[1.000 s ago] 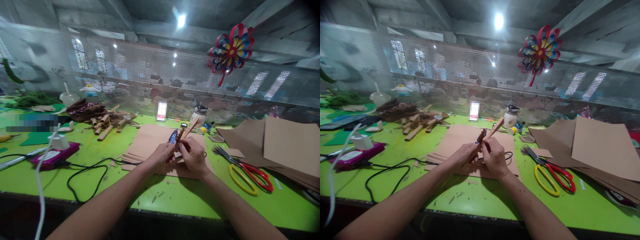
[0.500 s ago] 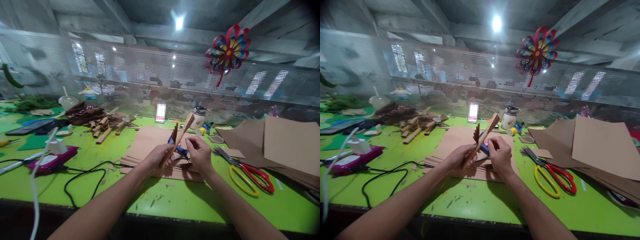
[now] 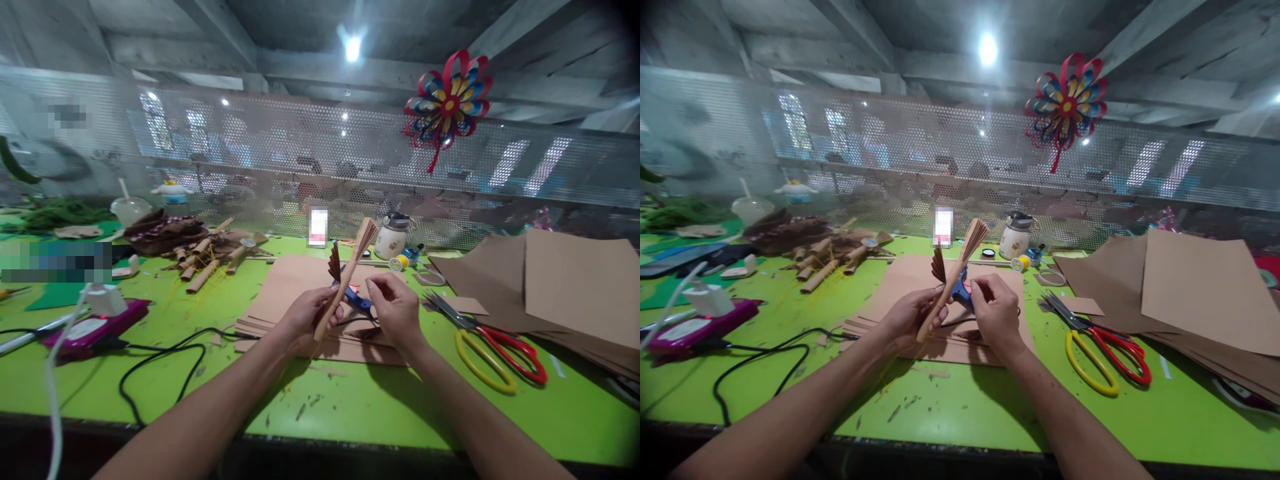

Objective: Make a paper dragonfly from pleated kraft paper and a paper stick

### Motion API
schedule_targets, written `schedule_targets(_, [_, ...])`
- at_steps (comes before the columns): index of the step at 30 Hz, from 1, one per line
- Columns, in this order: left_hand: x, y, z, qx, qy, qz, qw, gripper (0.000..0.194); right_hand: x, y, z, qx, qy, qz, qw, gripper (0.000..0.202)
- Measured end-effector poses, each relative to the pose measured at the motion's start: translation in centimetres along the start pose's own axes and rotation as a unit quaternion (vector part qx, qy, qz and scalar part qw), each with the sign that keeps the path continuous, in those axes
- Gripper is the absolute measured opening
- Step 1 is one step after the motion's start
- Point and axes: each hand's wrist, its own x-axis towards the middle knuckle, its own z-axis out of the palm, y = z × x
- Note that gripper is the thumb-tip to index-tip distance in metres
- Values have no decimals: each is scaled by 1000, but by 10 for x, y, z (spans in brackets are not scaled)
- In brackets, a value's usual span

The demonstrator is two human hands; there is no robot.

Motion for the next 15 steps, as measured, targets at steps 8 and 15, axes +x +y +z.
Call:
schedule_targets(8, [-2, 3, 1, -21, -5, -10, 1000, 27, 1, -7, -3, -6, -5, -17, 1000, 12])
schedule_targets(15, [-2, 3, 1, -37, -18, -8, 999, 26, 0, -7, -2, -12, -16, -23, 1000, 12])
